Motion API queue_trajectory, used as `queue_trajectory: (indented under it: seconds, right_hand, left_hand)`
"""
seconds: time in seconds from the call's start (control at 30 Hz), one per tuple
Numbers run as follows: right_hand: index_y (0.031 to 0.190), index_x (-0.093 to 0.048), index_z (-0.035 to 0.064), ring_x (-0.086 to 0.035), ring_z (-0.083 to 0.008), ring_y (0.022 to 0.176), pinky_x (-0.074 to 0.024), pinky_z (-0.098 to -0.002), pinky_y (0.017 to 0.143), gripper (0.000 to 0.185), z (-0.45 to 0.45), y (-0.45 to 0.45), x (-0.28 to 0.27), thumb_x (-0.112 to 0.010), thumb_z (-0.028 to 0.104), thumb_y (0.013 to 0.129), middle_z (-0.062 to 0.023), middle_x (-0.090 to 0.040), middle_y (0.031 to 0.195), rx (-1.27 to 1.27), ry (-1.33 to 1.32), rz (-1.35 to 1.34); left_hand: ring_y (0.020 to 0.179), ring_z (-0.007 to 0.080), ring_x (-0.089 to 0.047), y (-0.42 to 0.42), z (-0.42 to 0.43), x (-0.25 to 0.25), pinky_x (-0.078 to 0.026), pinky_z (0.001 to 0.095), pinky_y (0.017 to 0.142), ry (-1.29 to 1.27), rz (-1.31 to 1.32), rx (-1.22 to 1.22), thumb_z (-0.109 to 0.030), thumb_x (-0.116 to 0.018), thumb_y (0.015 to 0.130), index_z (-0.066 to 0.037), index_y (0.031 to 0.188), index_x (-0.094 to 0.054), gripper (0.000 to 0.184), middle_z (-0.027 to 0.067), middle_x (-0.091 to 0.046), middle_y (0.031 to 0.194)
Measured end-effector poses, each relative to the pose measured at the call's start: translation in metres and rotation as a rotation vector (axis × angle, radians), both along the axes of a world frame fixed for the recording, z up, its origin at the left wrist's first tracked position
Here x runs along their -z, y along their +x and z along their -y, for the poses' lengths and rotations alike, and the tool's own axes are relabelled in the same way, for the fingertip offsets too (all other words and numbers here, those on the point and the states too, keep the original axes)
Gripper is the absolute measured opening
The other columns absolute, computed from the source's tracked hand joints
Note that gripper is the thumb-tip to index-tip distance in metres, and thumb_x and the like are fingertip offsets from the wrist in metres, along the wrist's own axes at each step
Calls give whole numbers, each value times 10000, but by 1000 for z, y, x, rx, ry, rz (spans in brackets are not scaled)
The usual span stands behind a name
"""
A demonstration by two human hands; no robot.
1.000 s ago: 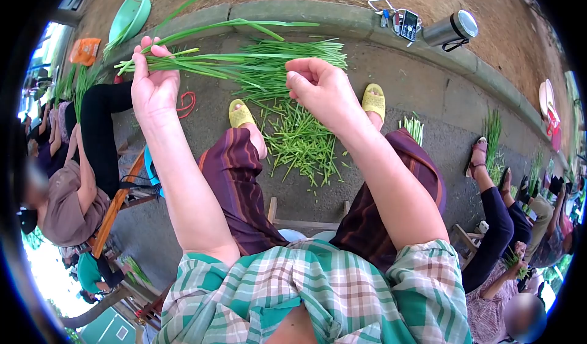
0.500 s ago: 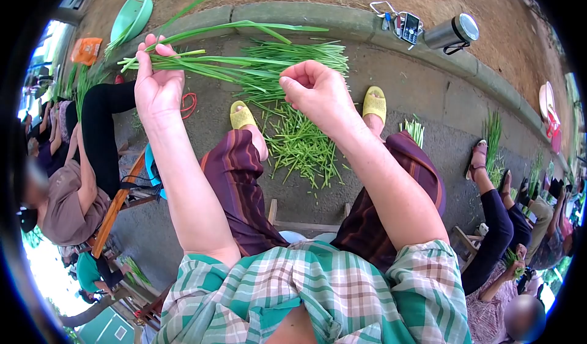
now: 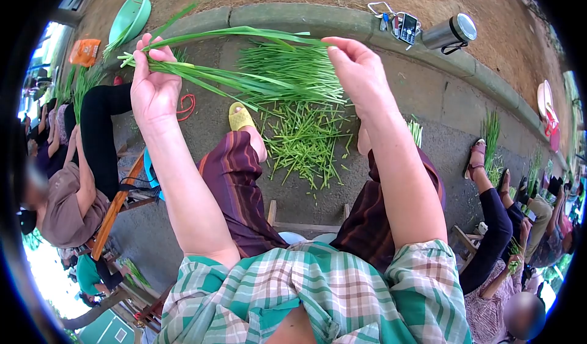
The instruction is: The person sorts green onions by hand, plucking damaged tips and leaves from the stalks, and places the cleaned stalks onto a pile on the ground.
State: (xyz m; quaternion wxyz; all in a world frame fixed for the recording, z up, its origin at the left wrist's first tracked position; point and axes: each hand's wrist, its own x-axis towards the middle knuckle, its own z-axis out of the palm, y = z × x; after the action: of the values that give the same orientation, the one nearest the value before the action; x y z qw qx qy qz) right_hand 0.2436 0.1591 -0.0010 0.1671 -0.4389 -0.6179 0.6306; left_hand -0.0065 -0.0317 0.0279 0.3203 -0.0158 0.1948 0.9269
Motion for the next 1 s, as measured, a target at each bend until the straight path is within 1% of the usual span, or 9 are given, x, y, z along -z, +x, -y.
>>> queue_trajectory:
  seconds: [0.03,0.17,0.2,0.27,0.37,0.6,0.67,0.87,1.0]
  right_hand:
    - [1206,-657,85,-590,-71,975,-475,-228,840,315,2,-1,1,-610,246,939,-16,-660,1071,-39,-24,6]
    - [1215,-647,58,-606,-97,1035,-488,-240,857,339,13,-7,5,-627,249,936,-51,-672,1112,-116,-78,12]
    - [1215,-647,58,-606,-97,1035,-488,-240,857,339,14,-8,4,-627,249,936,-51,-672,1112,-116,-78,13]
    - [1188,-653,29,-631,-104,964,-501,-233,827,333,17,-10,2,-655,224,919,-55,-684,1059,-135,-177,-122]
    - [1146,-666,14,-640,-96,888,-510,-227,807,316,20,-13,0,-693,200,892,-51,-690,1002,-128,-173,-141]
    - [1054,-686,5,-612,-66,816,-511,-221,781,252,23,-15,-1,-713,174,869,-21,-676,915,-145,-85,-81]
    - [1006,-699,-7,-586,-59,744,-478,-222,683,233,24,-15,2,-708,164,848,-21,-684,854,-133,-51,-98]
    - [982,-681,-2,-581,-74,748,-472,-236,680,239,23,-12,-3,-670,189,838,-19,-661,827,-121,100,31]
    - [989,-666,1,-578,-81,764,-469,-247,704,245,23,-10,-8,-639,187,833,-11,-643,823,-120,97,72]
  left_hand:
    - [1047,278,-571,1,-1,0,-584,332,770,0,1,4,-157,-524,978,-35,1215,-543,267,109,-589,1237]
    - [1041,270,-567,2,-1,-1,-582,327,773,17,-1,43,-155,-525,977,-20,1213,-546,273,113,-589,1221]
    - [1008,248,-573,1,-1,-1,-577,334,778,1,8,62,-166,-529,977,-41,1201,-541,256,106,-598,1209]
    - [976,227,-578,0,-1,0,-571,341,782,-15,18,82,-177,-533,977,-62,1188,-535,240,100,-606,1196]
    - [976,225,-580,3,-3,-1,-573,343,784,-25,7,57,-169,-535,975,-65,1194,-532,242,106,-605,1196]
    - [1020,234,-579,3,-4,0,-576,349,788,-24,8,38,-159,-537,973,-70,1201,-524,245,115,-603,1204]
    - [1033,235,-577,2,-3,1,-576,349,790,-18,1,45,-159,-537,972,-70,1200,-523,245,116,-602,1206]
    - [1071,238,-571,0,-1,3,-574,359,799,-67,-56,4,-160,-536,973,-75,1212,-507,255,115,-595,1221]
    - [1101,248,-567,0,-1,3,-573,367,807,-102,-63,-33,-166,-534,973,-79,1216,-500,260,114,-594,1224]
